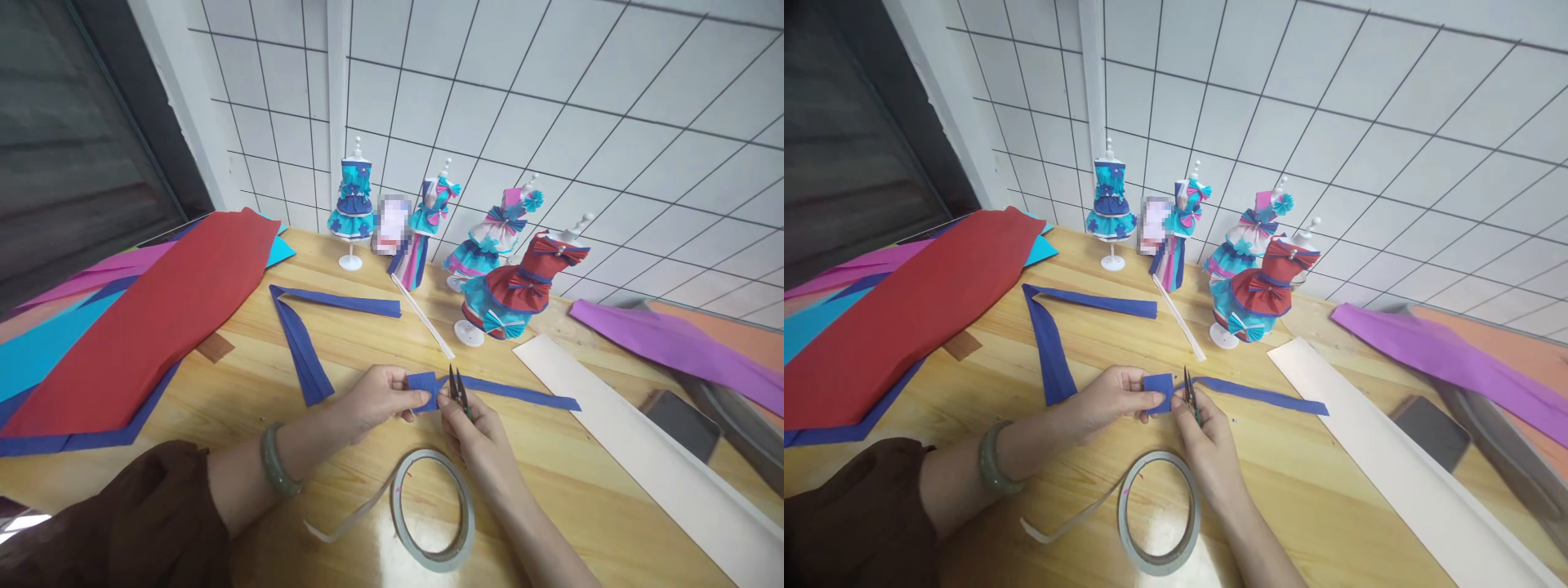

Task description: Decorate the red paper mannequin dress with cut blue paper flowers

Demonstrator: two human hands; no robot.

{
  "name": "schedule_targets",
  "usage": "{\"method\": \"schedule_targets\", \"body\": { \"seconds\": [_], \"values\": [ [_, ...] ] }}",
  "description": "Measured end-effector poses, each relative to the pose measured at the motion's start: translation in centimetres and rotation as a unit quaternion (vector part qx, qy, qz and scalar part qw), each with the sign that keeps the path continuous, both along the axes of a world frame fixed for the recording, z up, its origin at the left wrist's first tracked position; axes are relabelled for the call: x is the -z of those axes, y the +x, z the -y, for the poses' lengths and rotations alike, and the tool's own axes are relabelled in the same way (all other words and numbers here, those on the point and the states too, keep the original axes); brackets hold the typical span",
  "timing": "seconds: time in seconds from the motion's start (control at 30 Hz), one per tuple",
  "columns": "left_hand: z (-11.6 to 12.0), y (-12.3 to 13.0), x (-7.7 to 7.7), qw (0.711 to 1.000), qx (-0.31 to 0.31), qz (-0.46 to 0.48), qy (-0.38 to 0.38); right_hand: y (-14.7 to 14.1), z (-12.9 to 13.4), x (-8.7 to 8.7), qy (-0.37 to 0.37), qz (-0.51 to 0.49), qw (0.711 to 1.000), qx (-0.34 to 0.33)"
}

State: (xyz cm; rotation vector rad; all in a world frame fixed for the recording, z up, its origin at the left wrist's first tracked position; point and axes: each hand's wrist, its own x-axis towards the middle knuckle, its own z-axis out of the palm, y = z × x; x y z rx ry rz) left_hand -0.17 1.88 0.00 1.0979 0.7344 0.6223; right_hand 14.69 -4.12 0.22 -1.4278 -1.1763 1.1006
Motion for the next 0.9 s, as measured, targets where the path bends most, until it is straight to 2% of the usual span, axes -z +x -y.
{"method": "schedule_targets", "body": {
  "seconds": [0.13,0.33,0.5,0.77,0.9],
  "values": [
    [-0.14,-0.05,-0.07,1.000,-0.009,-0.007,0.008,-0.03,-0.08,-0.24,-0.025,-0.012,1.000,0.011],
    [-0.14,-0.01,0.06,1.000,-0.018,0.014,0.006,-0.02,-0.10,-0.13,-0.020,0.008,1.000,0.006],
    [-0.23,-0.03,0.39,1.000,-0.004,0.011,0.013,0.08,-0.15,-0.04,-0.014,0.024,0.999,0.023],
    [-0.25,-0.25,0.01,0.997,0.041,-0.020,0.054,0.06,-0.15,-0.18,-0.016,0.039,0.999,0.018],
    [-0.32,-0.28,0.08,0.998,0.030,-0.026,0.051,0.29,-0.18,0.07,-0.021,0.025,0.999,0.018]
  ]
}}
